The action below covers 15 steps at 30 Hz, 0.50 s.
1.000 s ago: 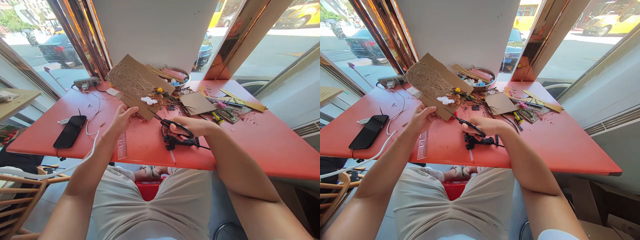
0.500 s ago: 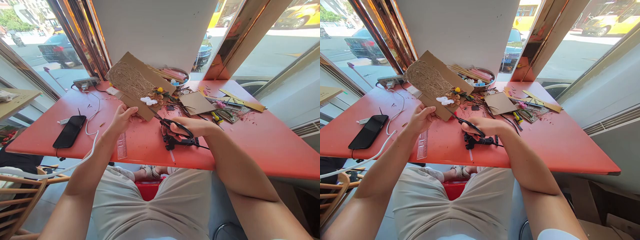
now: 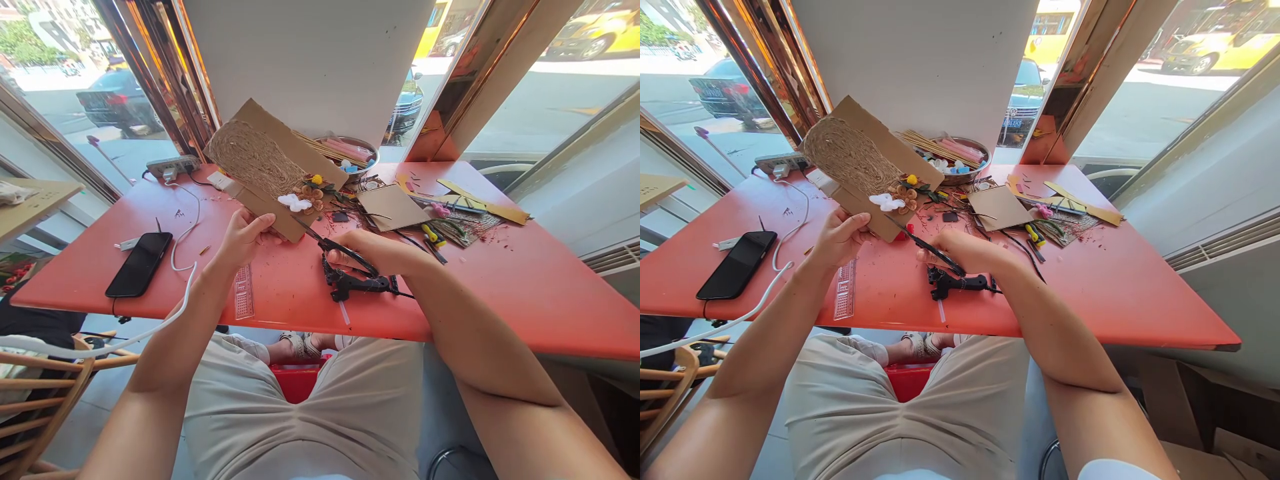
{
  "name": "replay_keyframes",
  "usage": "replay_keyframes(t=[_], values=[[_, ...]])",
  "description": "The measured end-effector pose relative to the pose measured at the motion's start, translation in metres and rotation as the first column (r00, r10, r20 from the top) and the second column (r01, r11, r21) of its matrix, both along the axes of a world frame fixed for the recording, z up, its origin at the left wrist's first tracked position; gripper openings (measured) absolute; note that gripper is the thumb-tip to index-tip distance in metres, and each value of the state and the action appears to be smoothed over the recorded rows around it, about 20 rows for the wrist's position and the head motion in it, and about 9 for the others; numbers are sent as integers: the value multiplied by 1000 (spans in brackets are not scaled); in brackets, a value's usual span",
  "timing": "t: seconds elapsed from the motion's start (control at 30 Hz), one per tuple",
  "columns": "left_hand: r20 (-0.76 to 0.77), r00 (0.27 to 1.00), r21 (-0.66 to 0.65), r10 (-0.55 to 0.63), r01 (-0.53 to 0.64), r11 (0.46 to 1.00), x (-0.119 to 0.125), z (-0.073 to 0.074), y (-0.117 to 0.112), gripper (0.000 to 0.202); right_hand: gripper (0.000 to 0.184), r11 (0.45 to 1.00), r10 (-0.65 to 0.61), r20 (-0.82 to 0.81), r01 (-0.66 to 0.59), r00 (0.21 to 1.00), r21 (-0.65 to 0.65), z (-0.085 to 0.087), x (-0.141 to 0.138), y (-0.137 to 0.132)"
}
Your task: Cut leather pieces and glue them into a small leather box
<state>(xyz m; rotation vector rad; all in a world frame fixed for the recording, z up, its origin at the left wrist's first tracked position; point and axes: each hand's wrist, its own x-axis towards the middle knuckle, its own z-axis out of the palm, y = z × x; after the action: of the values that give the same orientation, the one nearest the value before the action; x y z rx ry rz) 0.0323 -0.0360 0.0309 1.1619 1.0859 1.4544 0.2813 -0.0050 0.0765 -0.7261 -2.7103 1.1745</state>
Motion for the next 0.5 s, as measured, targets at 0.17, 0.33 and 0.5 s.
replay_keyframes(t=[0.17, 0.33, 0.5], values=[[-2, 1000, 16, 15, -15, 1000, -3, 0, 0, 37, 52, 996, -46, -14, 47, 999, 81, -5, 2, 3], [-20, 1000, 21, 23, -22, 1000, -1, 0, -1, 33, 52, 998, -5, -4, 5, 1000, 57, -4, -1, 1], [-26, 1000, 39, -11, 12, 999, 4, 3, -4, 33, 53, 999, 23, -10, -23, 1000, 43, -3, -5, -6]])
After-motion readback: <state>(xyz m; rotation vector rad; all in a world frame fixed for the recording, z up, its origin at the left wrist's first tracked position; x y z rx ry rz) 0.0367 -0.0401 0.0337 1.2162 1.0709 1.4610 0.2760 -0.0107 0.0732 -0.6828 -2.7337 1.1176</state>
